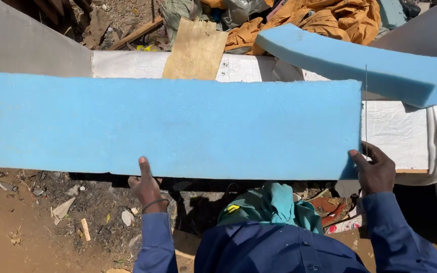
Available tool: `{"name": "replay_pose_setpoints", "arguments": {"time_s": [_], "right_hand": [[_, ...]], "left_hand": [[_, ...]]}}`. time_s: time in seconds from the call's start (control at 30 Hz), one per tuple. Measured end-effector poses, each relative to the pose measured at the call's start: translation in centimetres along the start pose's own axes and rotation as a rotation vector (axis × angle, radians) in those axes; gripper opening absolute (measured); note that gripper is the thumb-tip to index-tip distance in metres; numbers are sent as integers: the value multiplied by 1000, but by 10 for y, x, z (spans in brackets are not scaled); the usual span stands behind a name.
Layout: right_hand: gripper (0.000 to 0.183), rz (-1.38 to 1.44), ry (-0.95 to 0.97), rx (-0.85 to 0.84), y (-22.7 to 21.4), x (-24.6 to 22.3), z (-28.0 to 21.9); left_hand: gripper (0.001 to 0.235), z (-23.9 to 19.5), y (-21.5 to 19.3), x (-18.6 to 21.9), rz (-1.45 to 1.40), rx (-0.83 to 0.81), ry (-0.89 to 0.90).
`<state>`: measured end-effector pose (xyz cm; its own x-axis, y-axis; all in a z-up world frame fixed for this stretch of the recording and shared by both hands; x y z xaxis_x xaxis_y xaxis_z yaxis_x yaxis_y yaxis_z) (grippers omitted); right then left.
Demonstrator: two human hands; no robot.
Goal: The person measures a large blue foam sheet using a tape measure and a metal ruler, then cuts it into smaller rectangular pieces using a long, thin metal blade. The person separates the cut sections and continues to trim the foam on a wooden workbench.
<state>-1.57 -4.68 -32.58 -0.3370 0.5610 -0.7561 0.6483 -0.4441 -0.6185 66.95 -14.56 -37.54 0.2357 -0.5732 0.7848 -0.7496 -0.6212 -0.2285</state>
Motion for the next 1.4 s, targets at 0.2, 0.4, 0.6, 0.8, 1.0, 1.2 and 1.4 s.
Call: {"name": "replay_pose_setpoints", "arguments": {"time_s": [0.2, 0.4, 0.6, 0.8, 1.0, 1.2, 1.4], "right_hand": [[36, 158, 79, 141, 4, -8, -19], [24, 419, 55, 225, -21, 31, -61], [30, 457, 114, 155, -48, 50, -95], [27, 445, 140, 21, -64, 91, -100], [22, 387, 106, -93, -70, 98, -87], [31, 309, -54, -135, -78, 78, -68], [38, 289, -49, -127, -79, 71, -59]], "left_hand": [[133, -14, 0, 41, 729, 207, 545], [113, -129, 128, 73, 735, -166, 1113], [100, -246, 256, 42, 715, -463, 1315], [102, -288, 329, 8, 755, -394, 1392], [102, -284, 341, -8, 927, -250, 1485], [100, -296, 341, -2, 1013, -248, 1453], [97, -307, 343, 3, 1056, -291, 1432]]}}
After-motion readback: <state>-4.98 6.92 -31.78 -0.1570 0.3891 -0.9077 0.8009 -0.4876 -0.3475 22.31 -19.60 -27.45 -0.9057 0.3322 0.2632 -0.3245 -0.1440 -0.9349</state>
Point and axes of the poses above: each hand's wrist, its own z-axis towards the middle knuckle, its own y-axis out of the palm, x = y × z, the point moved 9 cm from there along z, towards the middle knuckle, and after that the axes turned 2 degrees about -x, right-handed, at the moved point
